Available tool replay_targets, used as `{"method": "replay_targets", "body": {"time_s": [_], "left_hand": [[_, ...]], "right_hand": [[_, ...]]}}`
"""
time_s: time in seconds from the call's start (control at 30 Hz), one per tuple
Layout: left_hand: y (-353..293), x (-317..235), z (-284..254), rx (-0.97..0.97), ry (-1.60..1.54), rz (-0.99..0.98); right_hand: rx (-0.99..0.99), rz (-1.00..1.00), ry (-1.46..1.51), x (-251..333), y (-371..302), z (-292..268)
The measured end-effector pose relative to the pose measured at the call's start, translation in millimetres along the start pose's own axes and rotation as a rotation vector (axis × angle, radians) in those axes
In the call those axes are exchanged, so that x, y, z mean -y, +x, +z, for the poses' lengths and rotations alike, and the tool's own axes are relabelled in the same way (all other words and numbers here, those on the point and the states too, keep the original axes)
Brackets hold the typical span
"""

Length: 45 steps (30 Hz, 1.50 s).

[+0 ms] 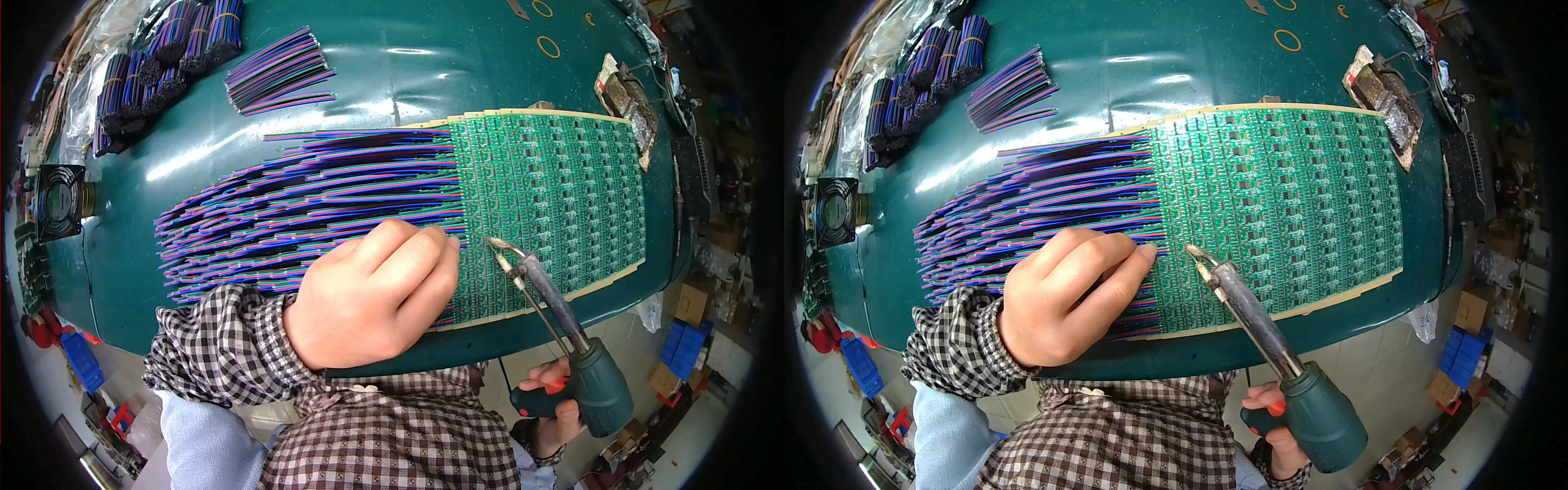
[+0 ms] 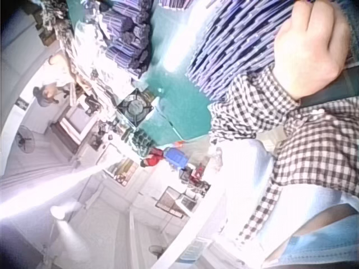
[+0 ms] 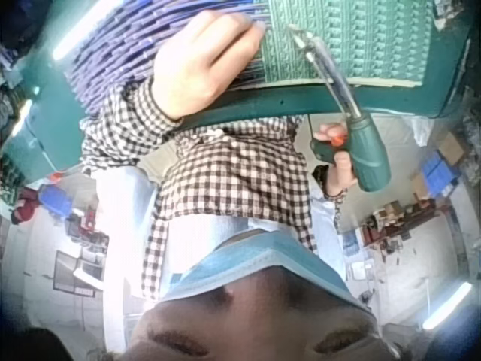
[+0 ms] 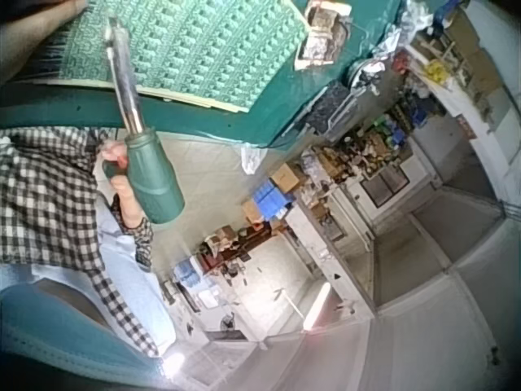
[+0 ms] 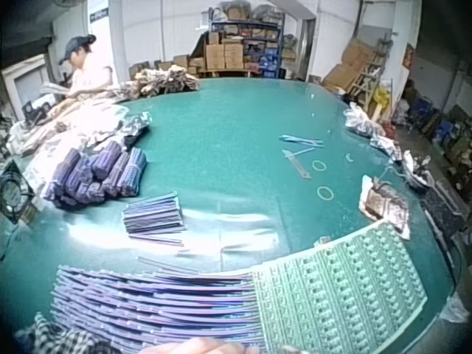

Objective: The person picks up ribbon cables by hand, aligns them onto a circuit board panel, and solders the wires to the board using a soldering iron.

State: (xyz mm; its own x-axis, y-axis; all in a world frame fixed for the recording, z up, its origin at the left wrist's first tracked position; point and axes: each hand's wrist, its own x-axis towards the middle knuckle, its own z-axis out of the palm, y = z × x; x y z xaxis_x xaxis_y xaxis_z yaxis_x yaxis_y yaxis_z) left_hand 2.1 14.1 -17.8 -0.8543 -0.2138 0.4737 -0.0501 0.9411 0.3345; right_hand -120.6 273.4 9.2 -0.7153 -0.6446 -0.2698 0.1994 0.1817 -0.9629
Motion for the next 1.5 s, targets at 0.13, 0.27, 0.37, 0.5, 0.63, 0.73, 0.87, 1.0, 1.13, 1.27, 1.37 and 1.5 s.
{"method": "replay_targets", "body": {"time_s": [0.13, 0.27, 0.37, 0.5, 0.63, 0.73, 0.87, 1.0, 1.13, 1.27, 1.37, 1.5], "left_hand": [[-0.5, -0.2, 1.4, -0.011, 0.010, 0.018], [-1.5, -1.1, 2.2, -0.013, 0.005, 0.009], [-1.9, -1.5, 1.8, -0.009, 0.028, 0.017], [-1.5, -1.9, 1.5, -0.007, 0.029, 0.016], [-1.4, -1.8, 0.3, 0.002, -0.003, -0.002], [-0.9, -0.4, 1.1, -0.011, 0.008, 0.018], [-1.1, 0.2, 0.6, -0.010, 0.003, 0.015], [-1.2, 2.0, 0.9, 0.000, -0.009, 0.015], [-1.4, 1.5, 1.0, -0.003, -0.006, 0.007], [-1.0, 1.6, 1.1, -0.009, 0.004, 0.013], [-1.0, 1.4, 0.8, -0.004, -0.008, 0.015], [-1.3, 1.1, 1.1, 0.001, 0.003, 0.015]], "right_hand": [[-0.002, 0.036, -0.026, -1.0, -0.7, -1.9], [-0.010, 0.064, 0.012, -1.3, -1.9, -1.1], [-0.022, 0.086, 0.047, -0.5, -2.1, 0.7], [-0.009, 0.063, 0.044, 0.7, -1.2, 2.3], [-0.011, 0.070, 0.039, 0.4, -1.1, 2.9], [-0.008, 0.075, 0.035, 0.0, -1.4, 1.6], [0.017, 0.122, 0.071, -1.2, -0.9, -1.2], [0.032, 0.127, 0.032, -1.8, -1.1, -1.4], [0.002, 0.111, 0.039, -0.8, -1.3, 0.3], [-0.002, 0.126, 0.054, -0.6, -1.1, 1.4], [-0.002, 0.129, 0.039, -0.4, -1.4, 1.3], [-0.003, 0.112, 0.005, -0.5, -1.5, 0.8]]}}
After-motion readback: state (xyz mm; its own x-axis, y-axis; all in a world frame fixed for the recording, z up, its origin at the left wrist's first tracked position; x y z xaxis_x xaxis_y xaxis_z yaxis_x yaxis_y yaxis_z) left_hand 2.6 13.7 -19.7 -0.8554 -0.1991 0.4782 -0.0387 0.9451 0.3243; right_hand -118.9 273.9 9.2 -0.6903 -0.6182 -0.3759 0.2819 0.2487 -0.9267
